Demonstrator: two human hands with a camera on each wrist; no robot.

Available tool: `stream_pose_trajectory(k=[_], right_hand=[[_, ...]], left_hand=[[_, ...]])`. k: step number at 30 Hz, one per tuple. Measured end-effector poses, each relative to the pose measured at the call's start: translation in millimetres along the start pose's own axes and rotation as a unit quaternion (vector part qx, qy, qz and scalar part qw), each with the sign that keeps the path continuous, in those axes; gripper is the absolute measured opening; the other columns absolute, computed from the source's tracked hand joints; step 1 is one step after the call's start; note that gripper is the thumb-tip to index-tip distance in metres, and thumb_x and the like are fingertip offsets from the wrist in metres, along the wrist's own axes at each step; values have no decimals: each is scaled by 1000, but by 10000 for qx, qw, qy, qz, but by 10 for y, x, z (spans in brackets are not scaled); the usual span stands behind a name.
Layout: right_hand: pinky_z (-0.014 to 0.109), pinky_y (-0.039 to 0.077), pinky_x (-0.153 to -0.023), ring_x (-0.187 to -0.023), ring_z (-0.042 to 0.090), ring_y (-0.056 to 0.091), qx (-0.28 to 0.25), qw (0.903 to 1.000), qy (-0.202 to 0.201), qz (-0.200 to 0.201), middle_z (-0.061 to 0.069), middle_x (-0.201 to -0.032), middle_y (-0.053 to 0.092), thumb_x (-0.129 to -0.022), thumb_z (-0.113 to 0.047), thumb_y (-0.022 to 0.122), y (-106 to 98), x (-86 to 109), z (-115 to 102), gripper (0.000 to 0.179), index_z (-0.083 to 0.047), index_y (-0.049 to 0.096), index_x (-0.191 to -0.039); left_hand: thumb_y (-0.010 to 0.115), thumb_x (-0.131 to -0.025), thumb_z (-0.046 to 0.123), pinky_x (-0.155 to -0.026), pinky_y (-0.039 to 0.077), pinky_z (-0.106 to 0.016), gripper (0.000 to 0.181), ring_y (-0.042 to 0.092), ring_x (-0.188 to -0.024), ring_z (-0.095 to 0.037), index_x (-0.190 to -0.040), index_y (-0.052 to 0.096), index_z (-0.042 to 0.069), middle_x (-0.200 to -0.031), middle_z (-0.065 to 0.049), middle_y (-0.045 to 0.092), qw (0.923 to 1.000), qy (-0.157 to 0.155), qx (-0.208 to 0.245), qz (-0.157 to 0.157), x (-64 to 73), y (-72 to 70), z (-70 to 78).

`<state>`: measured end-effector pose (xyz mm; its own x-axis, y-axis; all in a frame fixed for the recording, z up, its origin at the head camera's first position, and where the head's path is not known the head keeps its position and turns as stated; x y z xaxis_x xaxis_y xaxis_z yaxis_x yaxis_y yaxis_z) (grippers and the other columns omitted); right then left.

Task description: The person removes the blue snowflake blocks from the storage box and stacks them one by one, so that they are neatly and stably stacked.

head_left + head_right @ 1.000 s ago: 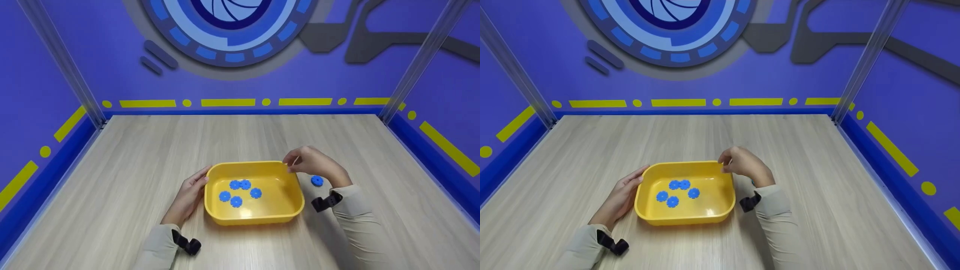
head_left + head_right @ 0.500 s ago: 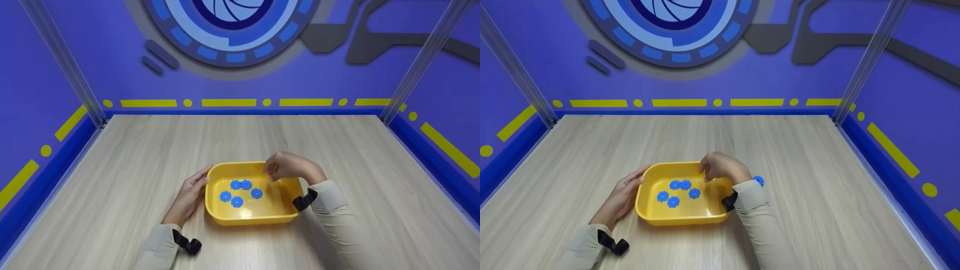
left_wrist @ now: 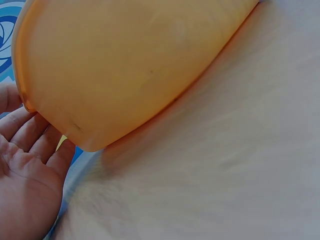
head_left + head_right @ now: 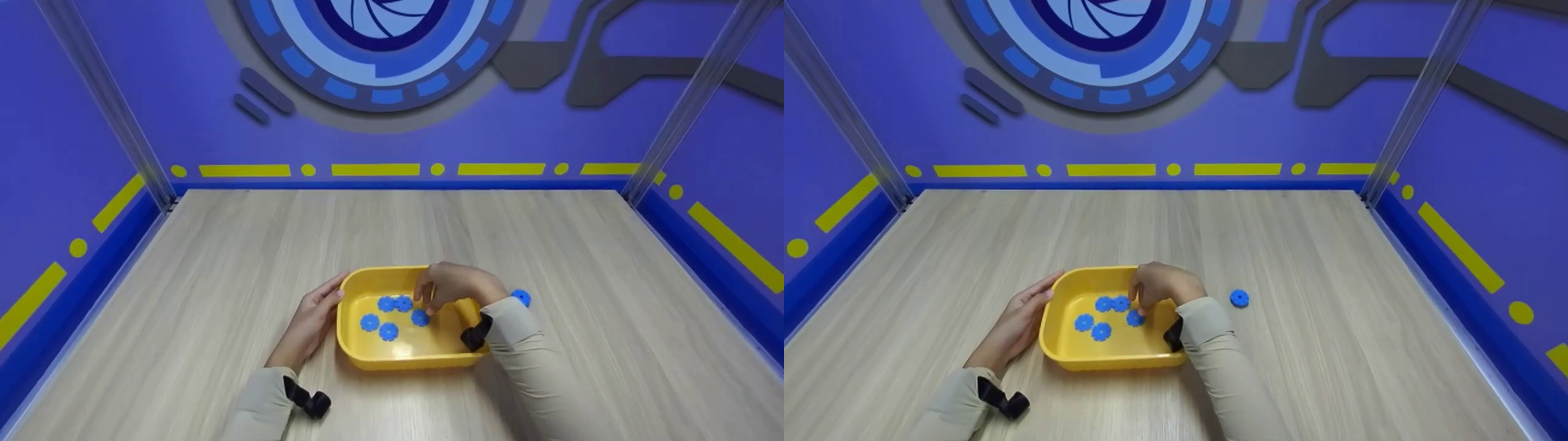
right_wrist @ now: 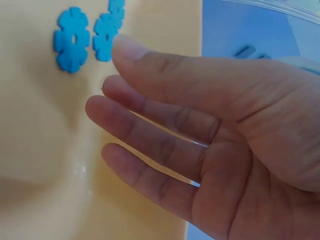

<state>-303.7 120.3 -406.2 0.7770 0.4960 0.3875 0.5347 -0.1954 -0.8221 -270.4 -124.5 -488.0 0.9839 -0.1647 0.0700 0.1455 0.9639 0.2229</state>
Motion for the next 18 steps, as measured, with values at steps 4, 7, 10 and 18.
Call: stream_pose_trajectory(k=[4,7,10,18], right_hand=[[34,56,-84,-83,12,61,40,10000,37,0,-7,-90,69,-78,-9,78,50,-24,-15,18,-17,73,-94],[33,56,-83,-82,11,59,234,9997,31,9,-8,-88,69,-77,-10,79,83,-47,-27,18,-17,74,-92],[32,56,-80,-79,10,58,433,9990,-113,47,-6,-85,69,-76,-10,80,116,-75,-40,17,-15,74,-91],[24,47,-65,-70,10,51,573,9981,-228,23,-5,-74,59,-70,-4,83,181,-127,-89,21,-10,69,-85]], left_hand=[[52,-97,14,-111,40,-33,50,38,-140,-26,-145,41,5,-154,-11,36,10000,24,-16,10,4,1,-1],[52,-97,13,-110,40,-33,50,38,-139,-25,-145,41,5,-153,-11,36,10000,25,6,36,10,0,-8],[51,-97,13,-110,41,-33,49,39,-139,-25,-145,41,6,-153,-11,37,10000,31,22,42,11,0,-12],[51,-98,13,-110,40,-33,50,40,-138,-25,-145,40,5,-152,-12,38,10000,40,54,-14,15,0,-2]])
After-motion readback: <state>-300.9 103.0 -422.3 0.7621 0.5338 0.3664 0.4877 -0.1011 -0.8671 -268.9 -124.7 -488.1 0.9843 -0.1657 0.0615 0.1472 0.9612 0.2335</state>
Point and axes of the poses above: each hand's wrist, its own x-axis away from the middle knuckle, its own y-axis out of the palm, z = x × y, the point moved 3 cm from there along -x, towards the middle knuckle
